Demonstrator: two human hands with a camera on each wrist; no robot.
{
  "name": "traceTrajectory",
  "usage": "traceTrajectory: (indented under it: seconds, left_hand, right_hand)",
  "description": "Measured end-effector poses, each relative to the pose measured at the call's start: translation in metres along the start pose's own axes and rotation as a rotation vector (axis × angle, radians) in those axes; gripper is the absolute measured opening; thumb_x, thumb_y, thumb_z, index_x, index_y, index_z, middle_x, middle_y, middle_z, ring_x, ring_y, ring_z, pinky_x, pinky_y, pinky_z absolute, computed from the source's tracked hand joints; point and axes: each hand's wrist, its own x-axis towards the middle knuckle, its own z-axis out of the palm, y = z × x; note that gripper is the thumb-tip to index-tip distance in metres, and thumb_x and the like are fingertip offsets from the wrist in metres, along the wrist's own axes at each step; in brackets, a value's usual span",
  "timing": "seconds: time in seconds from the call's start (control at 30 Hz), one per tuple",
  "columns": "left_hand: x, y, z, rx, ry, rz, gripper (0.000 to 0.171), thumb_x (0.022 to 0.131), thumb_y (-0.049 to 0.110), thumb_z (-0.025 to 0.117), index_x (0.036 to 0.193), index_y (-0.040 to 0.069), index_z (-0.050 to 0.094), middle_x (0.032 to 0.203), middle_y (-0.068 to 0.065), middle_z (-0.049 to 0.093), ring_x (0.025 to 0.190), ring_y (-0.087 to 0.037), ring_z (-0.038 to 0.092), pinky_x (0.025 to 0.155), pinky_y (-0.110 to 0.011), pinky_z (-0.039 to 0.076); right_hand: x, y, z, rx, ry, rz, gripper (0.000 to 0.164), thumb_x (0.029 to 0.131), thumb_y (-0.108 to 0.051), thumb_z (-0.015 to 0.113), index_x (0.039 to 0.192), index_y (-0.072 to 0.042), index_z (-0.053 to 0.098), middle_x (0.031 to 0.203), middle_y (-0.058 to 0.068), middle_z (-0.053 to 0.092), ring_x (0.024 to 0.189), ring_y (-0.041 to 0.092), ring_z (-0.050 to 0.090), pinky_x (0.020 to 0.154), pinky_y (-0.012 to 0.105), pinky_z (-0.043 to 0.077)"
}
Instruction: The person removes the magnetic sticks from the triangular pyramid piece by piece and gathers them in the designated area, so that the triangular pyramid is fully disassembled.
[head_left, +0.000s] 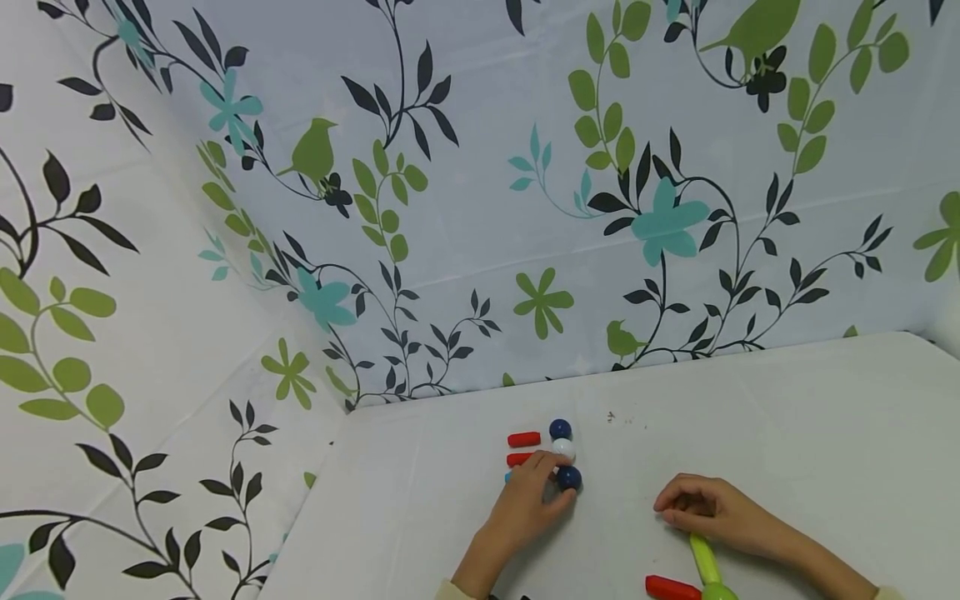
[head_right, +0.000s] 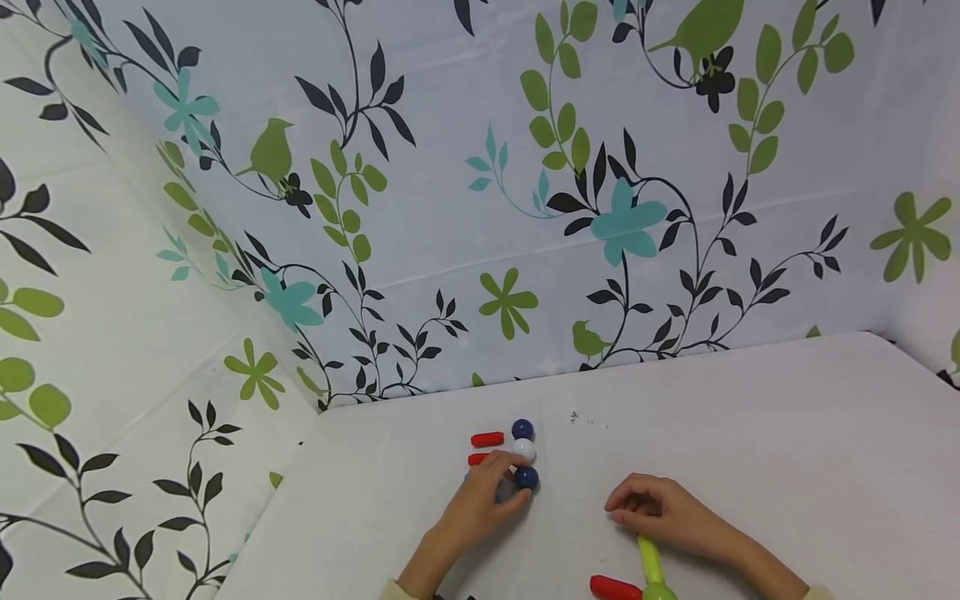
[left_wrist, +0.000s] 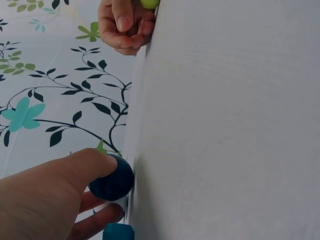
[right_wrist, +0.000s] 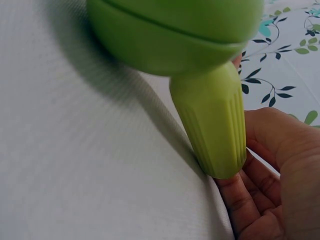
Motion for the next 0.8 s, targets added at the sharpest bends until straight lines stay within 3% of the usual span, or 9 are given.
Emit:
traceTrajectory:
  seconds: [0.27,0.57,0.8]
  left_hand:
    - [-0.002,0.003,0.000,0.013,0.034,-0.011,0.033,0.093,0.030,0.067,0.123,0.018,0.062,0.122,0.003,0.060,0.112,-0.012,0.055,0.096,-0.036,0.049]
    - [-0.003,0.014,-0.002,0.080,0.089,0.125,0.025,0.093,0.027,0.066,0.116,0.017,0.065,0.118,0.004,0.061,0.111,-0.011,0.055,0.097,-0.029,0.048]
    - [-0.006,0.021,0.000,0.120,0.123,0.191,0.021,0.093,0.027,0.067,0.113,0.020,0.067,0.111,0.006,0.062,0.101,-0.007,0.054,0.089,-0.023,0.047]
  right_hand:
    - [0.000,0.002,0.001,-0.012,0.013,0.021,0.016,0.093,0.001,0.060,0.106,-0.006,0.066,0.097,0.005,0.066,0.083,0.010,0.062,0.070,0.024,0.054]
    - [-0.005,0.000,0.001,-0.038,0.039,0.013,0.018,0.092,0.003,0.060,0.106,-0.007,0.066,0.099,0.003,0.066,0.084,0.010,0.062,0.070,0.023,0.054]
    - [-0.001,0.001,0.002,-0.059,0.036,-0.003,0.019,0.092,0.005,0.060,0.107,-0.006,0.065,0.099,0.005,0.066,0.083,0.010,0.061,0.069,0.023,0.053]
